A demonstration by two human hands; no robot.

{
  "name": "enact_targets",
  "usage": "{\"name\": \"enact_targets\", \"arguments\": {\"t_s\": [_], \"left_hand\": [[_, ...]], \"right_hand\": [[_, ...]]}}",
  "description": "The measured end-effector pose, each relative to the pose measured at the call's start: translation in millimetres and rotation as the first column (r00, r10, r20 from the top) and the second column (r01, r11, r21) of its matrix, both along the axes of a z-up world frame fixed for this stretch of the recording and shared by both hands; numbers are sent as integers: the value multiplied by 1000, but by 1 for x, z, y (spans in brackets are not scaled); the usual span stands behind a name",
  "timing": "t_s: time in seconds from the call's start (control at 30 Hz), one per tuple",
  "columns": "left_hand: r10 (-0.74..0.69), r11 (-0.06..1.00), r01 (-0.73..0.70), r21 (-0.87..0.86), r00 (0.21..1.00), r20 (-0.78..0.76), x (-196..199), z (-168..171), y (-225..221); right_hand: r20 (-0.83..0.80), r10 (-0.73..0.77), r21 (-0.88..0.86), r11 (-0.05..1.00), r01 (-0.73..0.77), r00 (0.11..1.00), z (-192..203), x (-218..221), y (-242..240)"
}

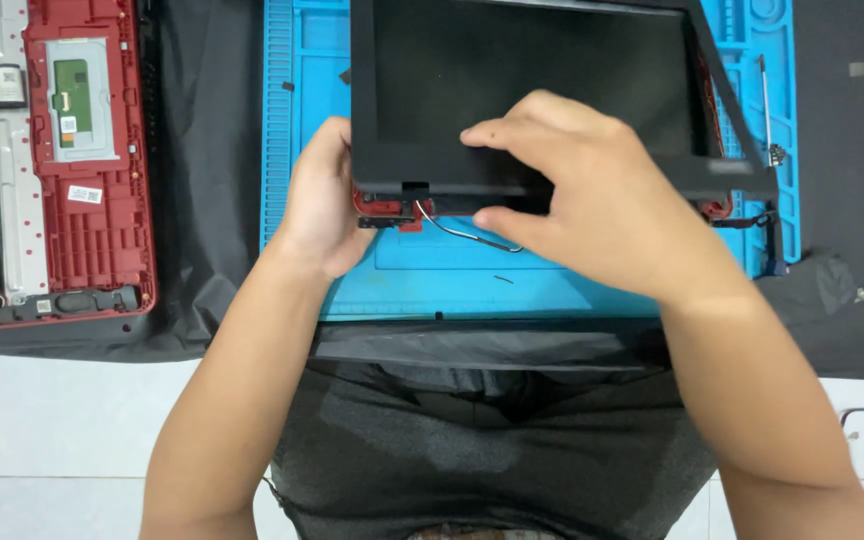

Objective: The person uses a screwdriver to unscrew small screws along the bottom edge of a laptop screen assembly resting on a blue mat, then works the black bezel frame loose from the screen housing and lifts and repositions the screen panel while handling its attached cables.

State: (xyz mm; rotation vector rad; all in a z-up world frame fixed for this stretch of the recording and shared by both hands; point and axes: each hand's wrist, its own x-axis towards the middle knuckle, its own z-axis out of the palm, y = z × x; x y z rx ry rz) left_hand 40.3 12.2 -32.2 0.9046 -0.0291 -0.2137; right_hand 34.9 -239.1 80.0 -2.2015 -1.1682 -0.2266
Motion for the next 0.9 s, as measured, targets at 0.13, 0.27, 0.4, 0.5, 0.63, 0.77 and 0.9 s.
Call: {"name": "enact_targets", "arguments": {"t_s": [0.13, 0.27, 0.4, 0.5, 0.63, 0.77, 0.9], "left_hand": [[83, 987, -84, 134, 996, 9, -9, 28, -15], [112, 993, -110, 51, 993, -31, -6, 26, -16], [92, 995, -92, 47, 996, 5, -7, 26, -17], [111, 991, -111, 76, 994, 1, -6, 26, -16], [106, 990, -106, 94, 994, 2, -6, 25, -15], [137, 987, -130, 96, 988, -68, -4, 25, -14], [129, 986, -121, 114, 989, -66, -4, 23, -13]], "right_hand": [[80, -10, -21, 1000, 11, 997, -10, -1, 2], [178, -59, -48, 996, 68, 982, -13, -6, 4], [192, -67, -35, 997, 75, 979, -15, -9, 5], [246, -66, -33, 997, 77, 967, -20, -12, 3], [311, -86, -38, 994, 103, 947, -24, -13, -1], [374, -98, -23, 993, 115, 922, -26, -9, -4], [384, -109, -26, 991, 128, 917, -28, -7, -4]]}}
